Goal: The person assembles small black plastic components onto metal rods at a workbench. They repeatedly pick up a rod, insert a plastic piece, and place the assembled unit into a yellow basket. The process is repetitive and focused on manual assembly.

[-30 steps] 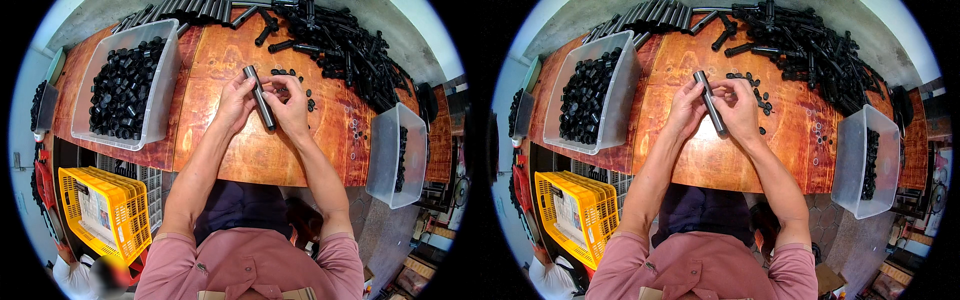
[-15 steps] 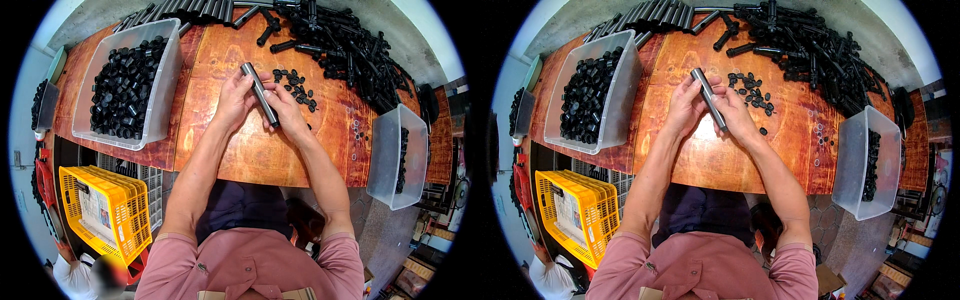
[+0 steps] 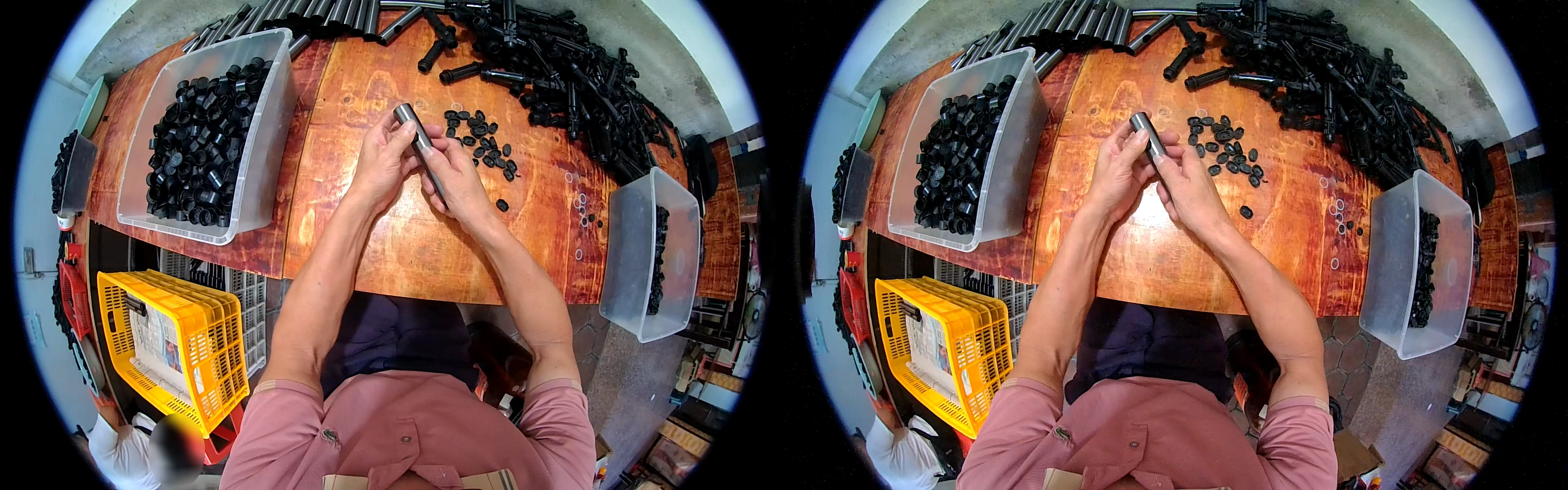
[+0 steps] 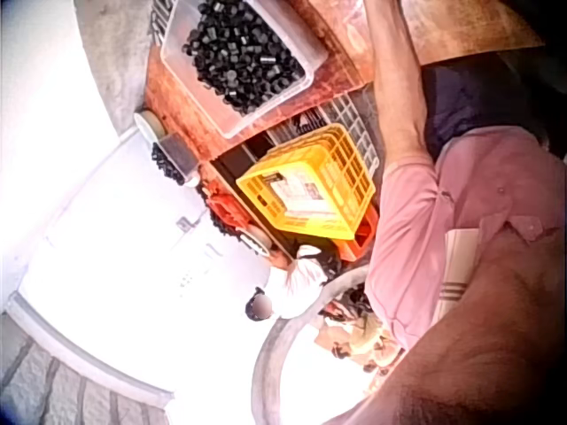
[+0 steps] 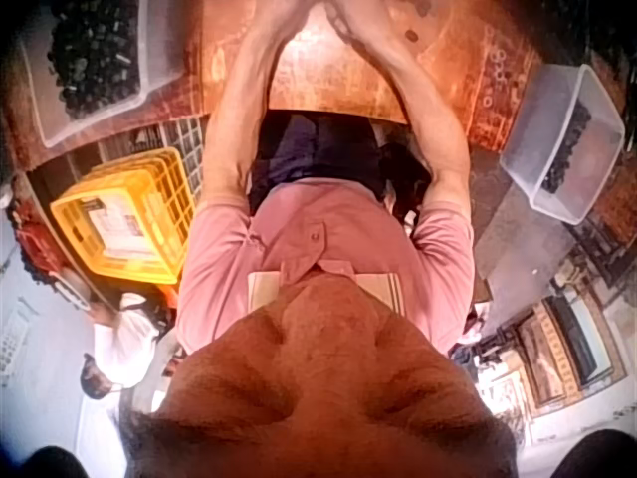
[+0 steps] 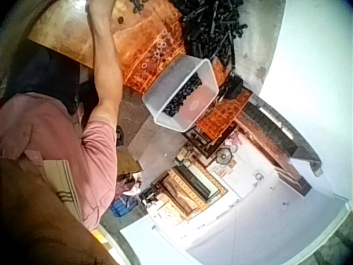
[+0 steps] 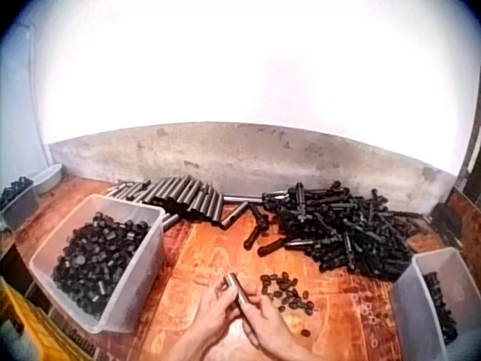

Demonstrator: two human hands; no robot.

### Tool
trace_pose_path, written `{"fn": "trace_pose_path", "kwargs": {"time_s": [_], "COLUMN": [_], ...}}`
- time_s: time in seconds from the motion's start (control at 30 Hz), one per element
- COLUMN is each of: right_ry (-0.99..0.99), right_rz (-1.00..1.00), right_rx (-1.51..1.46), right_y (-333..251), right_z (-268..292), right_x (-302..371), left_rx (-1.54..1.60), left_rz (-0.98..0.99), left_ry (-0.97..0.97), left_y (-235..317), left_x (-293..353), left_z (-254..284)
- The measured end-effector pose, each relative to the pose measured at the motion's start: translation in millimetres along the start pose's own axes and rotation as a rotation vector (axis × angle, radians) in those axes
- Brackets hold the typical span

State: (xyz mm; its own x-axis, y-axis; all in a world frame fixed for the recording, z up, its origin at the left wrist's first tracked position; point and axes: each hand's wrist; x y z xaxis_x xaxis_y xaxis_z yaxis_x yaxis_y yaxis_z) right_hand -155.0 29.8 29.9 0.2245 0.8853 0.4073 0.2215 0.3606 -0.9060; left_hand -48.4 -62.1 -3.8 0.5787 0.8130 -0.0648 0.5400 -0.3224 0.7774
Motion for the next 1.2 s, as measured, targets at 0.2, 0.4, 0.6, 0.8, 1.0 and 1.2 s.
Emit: {"fn": "trace_pose_path", "kwargs": {"time_s": [0.2, 0.4, 0.6, 0.8, 1.0, 1.2], "right_ry": [0.029, 0.049, 0.129, 0.094, 0.106, 0.077], "right_rz": [0.041, 0.181, 0.219, 0.227, 0.282, 0.224], "right_rx": [-0.052, 0.190, 0.283, 0.234, 0.337, 0.241], "right_y": [11.8, 24.2, 32.5, 25.9, 31.0, 34.9], "right_z": [-2.1, -3.5, -11.9, -9.6, -7.9, -7.6], "right_x": [-6.0, -11.3, -9.3, -9.2, -9.2, -16.7], "left_rx": [-0.082, 0.007, 0.015, 0.056, 0.007, -0.035], "left_rz": [-0.048, 0.031, 0.046, 0.039, -0.044, -0.027], "left_ry": [0.026, 0.051, 0.023, -0.010, -0.028, 0.019], "left_y": [-3.6, -1.0, 1.5, 8.2, -3.7, -7.8], "left_x": [1.3, 3.9, 6.1, 10.2, 10.8, 8.3], "left_z": [-1.0, 5.4, 6.5, -0.4, 5.8, 10.2]}}
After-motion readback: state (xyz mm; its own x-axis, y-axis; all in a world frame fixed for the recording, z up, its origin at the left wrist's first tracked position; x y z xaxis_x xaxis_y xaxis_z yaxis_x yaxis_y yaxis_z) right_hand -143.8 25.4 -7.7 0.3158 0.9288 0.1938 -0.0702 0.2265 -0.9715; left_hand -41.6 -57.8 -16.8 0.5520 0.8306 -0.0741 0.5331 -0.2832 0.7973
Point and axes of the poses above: each hand's wrist, its own x-axis away from the middle knuckle, its own z-axis out of the back of the hand, y = z × x, and after that the axes turned 8 degrees about -z, right-handed
